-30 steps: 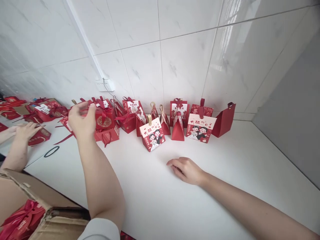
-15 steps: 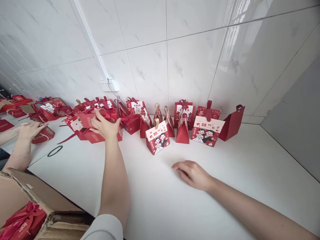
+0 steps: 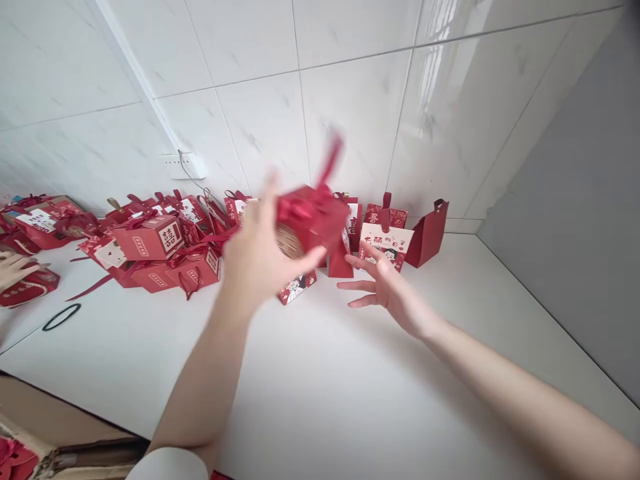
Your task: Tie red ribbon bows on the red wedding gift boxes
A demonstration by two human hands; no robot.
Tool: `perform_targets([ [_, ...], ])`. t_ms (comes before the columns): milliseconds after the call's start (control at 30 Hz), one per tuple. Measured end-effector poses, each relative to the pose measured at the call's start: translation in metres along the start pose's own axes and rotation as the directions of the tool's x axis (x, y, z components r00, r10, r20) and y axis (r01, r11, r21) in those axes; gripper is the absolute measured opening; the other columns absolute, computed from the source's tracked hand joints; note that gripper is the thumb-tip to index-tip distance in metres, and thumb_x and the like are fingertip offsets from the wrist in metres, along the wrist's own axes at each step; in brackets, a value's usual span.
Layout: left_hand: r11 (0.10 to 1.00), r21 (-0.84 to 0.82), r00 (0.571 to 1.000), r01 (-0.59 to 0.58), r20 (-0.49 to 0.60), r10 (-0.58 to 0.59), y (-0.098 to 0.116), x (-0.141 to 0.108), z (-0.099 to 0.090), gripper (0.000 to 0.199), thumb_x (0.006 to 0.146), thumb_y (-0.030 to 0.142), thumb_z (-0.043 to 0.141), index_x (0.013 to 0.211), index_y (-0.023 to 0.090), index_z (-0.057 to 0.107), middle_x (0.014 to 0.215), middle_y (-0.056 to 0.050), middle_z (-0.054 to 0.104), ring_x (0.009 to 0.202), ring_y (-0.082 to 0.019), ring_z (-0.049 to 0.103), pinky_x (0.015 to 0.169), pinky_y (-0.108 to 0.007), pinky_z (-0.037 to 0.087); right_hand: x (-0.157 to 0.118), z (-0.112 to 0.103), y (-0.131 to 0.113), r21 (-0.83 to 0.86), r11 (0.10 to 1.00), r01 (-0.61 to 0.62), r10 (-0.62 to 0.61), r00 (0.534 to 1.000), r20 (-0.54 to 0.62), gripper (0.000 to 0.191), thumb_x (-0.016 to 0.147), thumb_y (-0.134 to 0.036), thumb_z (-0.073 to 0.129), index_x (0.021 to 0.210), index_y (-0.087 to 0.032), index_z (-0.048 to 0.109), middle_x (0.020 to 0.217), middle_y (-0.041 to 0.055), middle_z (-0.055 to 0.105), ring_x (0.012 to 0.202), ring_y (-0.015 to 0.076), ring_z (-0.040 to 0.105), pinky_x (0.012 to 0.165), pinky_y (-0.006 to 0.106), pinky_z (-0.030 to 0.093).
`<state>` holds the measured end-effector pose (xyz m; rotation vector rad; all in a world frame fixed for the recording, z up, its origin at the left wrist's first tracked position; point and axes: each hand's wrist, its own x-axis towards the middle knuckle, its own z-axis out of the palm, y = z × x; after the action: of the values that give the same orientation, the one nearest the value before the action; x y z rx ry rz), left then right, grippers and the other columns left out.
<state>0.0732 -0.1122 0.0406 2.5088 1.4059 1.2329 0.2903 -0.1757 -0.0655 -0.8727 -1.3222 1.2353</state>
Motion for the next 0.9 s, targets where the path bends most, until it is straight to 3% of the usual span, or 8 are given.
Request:
perform_targets([
  [167,0.977,0.13,0.921,-0.169,0.374,0.11,0.035,-0.033,0.063,0.115,0.064,0.064,0.075,0.154,0.036,0.009,0.123,-0.012,0.054,0.091,-0.03,0.066,0.07,-0.035,0.048,0.003,-0.048,-0.035,-0.025,0.97,-0.242,0.243,0.968,0.055,0.061,0.099,-0.064,0.026,0.149,-0.029,0.031,0.144,0.0146,0.045,0.097,0.0277,0.069,0.068,0.037,0.063],
  [333,0.986,-0.124,0.746,-0.107,0.646,0.162,0.02,-0.03,0.044,0.11,0.073,0.065,0.066,0.155,0.03,0.002,0.104,-0.006,0.069,0.083,-0.024,0.069,0.065,-0.03,0.046,0.008,-0.079,-0.012,-0.314,0.897,-0.311,0.348,0.935,0.066,0.052,0.097,-0.062,0.041,0.129,-0.023,0.055,0.142,0.0143,0.048,0.087,0.024,0.072,0.066,0.033,0.062],
  [433,0.987,-0.157,0.643,-0.046,0.752,0.149,0.004,-0.02,0.024,0.087,0.081,0.06,0.059,0.152,0.028,0.021,0.092,-0.003,0.072,0.08,-0.02,0.069,0.061,-0.027,0.046,0.012,-0.08,-0.004,-0.45,0.86,-0.241,0.256,0.966,-0.027,0.046,0.097,-0.06,0.045,0.123,-0.024,0.058,0.135,0.0118,0.055,0.096,0.0236,0.069,0.067,0.03,0.06],
  [533,0.993,-0.117,0.663,-0.023,0.742,0.103,-0.006,-0.011,0.018,0.053,0.087,0.051,0.054,0.134,0.028,0.051,0.094,-0.003,0.071,0.08,-0.019,0.068,0.062,-0.027,0.048,0.009,-0.072,-0.01,-0.602,0.768,-0.219,0.181,0.976,-0.123,0.042,0.096,-0.06,0.046,0.101,-0.021,0.062,0.109,0.0079,0.066,0.086,0.0206,0.068,0.066,0.029,0.056],
  [600,0.987,-0.145,0.743,-0.065,0.653,0.145,-0.008,-0.008,0.027,0.037,0.09,0.036,0.048,0.124,0.027,0.059,0.109,-0.004,0.068,0.088,-0.019,0.067,0.068,-0.029,0.051,0.003,-0.064,-0.016,-0.692,0.708,-0.142,0.14,0.988,-0.059,0.042,0.096,-0.059,0.045,0.09,-0.02,0.06,0.092,0.0045,0.067,0.075,0.0183,0.066,0.065,0.03,0.054],
  [667,0.96,-0.208,0.793,-0.188,0.544,0.274,-0.007,-0.006,0.043,0.044,0.087,0.017,0.042,0.127,0.028,0.058,0.132,-0.004,0.058,0.111,-0.022,0.061,0.084,-0.034,0.053,-0.003,-0.053,-0.019,-0.756,0.655,0.002,0.076,0.995,0.069,0.037,0.096,-0.057,0.049,0.094,-0.021,0.06,0.092,0.0036,0.065,0.077,0.0187,0.064,0.068,0.032,0.054],
  [800,0.852,-0.276,0.677,-0.445,0.519,0.522,-0.004,-0.007,0.08,0.064,0.079,0.004,0.043,0.138,0.028,0.048,0.157,-0.001,0.031,0.146,-0.024,0.026,0.117,-0.045,0.031,-0.01,-0.038,-0.01,-0.843,0.503,0.191,-0.035,0.979,0.201,0.029,0.093,-0.042,0.061,0.114,-0.023,0.057,0.111,0.0063,0.061,0.094,0.0221,0.062,0.079,0.035,0.053],
  [900,0.837,-0.235,0.609,-0.494,0.593,0.526,-0.005,-0.008,0.093,0.039,0.086,0.014,0.047,0.121,0.024,0.06,0.143,-0.004,0.05,0.134,-0.025,0.043,0.119,-0.049,0.024,-0.01,-0.036,-0.002,-0.873,0.421,0.245,-0.07,0.969,0.238,0.023,0.095,-0.034,0.058,0.115,-0.023,0.056,0.11,0.0061,0.06,0.093,0.0216,0.062,0.079,0.035,0.053],
])
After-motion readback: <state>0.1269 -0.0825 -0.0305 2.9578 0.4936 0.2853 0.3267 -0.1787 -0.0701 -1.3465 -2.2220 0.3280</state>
